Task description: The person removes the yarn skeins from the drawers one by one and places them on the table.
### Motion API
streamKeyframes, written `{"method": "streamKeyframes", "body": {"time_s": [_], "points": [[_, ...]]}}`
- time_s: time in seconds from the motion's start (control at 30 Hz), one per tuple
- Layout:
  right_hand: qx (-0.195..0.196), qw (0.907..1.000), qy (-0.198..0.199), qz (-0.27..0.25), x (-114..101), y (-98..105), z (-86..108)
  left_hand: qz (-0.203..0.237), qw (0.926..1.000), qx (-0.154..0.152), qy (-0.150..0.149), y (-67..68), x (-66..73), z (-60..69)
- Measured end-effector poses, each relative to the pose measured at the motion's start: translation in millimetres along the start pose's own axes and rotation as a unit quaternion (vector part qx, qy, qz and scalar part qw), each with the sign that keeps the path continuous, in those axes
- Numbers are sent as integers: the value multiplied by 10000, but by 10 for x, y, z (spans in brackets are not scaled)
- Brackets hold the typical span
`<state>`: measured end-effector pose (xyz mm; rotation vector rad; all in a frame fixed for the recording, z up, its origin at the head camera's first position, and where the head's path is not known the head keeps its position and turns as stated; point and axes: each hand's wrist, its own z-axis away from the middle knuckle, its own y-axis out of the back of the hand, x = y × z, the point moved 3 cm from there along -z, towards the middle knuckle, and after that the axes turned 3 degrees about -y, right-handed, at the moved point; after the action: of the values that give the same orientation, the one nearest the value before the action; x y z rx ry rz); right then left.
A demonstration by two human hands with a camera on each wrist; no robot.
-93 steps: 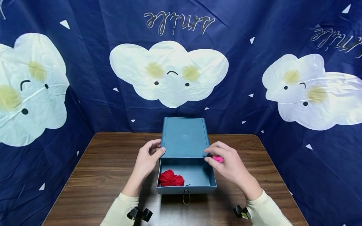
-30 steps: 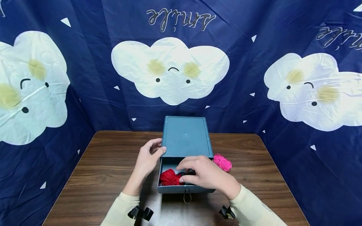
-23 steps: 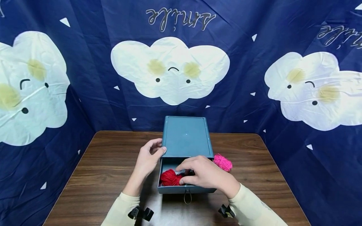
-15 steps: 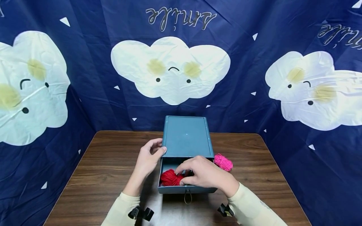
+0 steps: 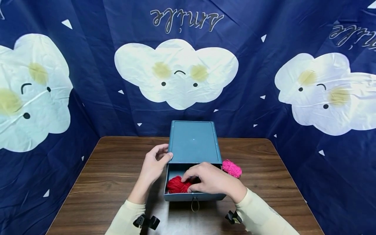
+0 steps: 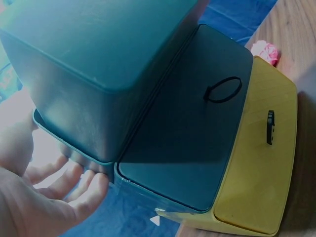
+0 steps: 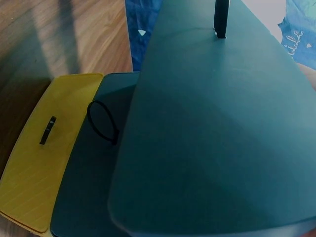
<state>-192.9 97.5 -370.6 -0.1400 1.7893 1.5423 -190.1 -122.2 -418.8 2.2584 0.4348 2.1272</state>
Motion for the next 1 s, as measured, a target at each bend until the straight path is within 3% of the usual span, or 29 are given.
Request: {"method": "streamKeyframes", "body": {"time_s": [0.3,0.6,1.0], "points": [[-95,9991,40,-418,26,-47,-20,-16,10000,-17,24,-7,-27,18],[444,9977,480,-164,22,-28,8,98,9999,27,2,-10,-30,20],[888,9937,672,-144,-23,32,47,119,9999,33,-22,-1,-31,12]]}}
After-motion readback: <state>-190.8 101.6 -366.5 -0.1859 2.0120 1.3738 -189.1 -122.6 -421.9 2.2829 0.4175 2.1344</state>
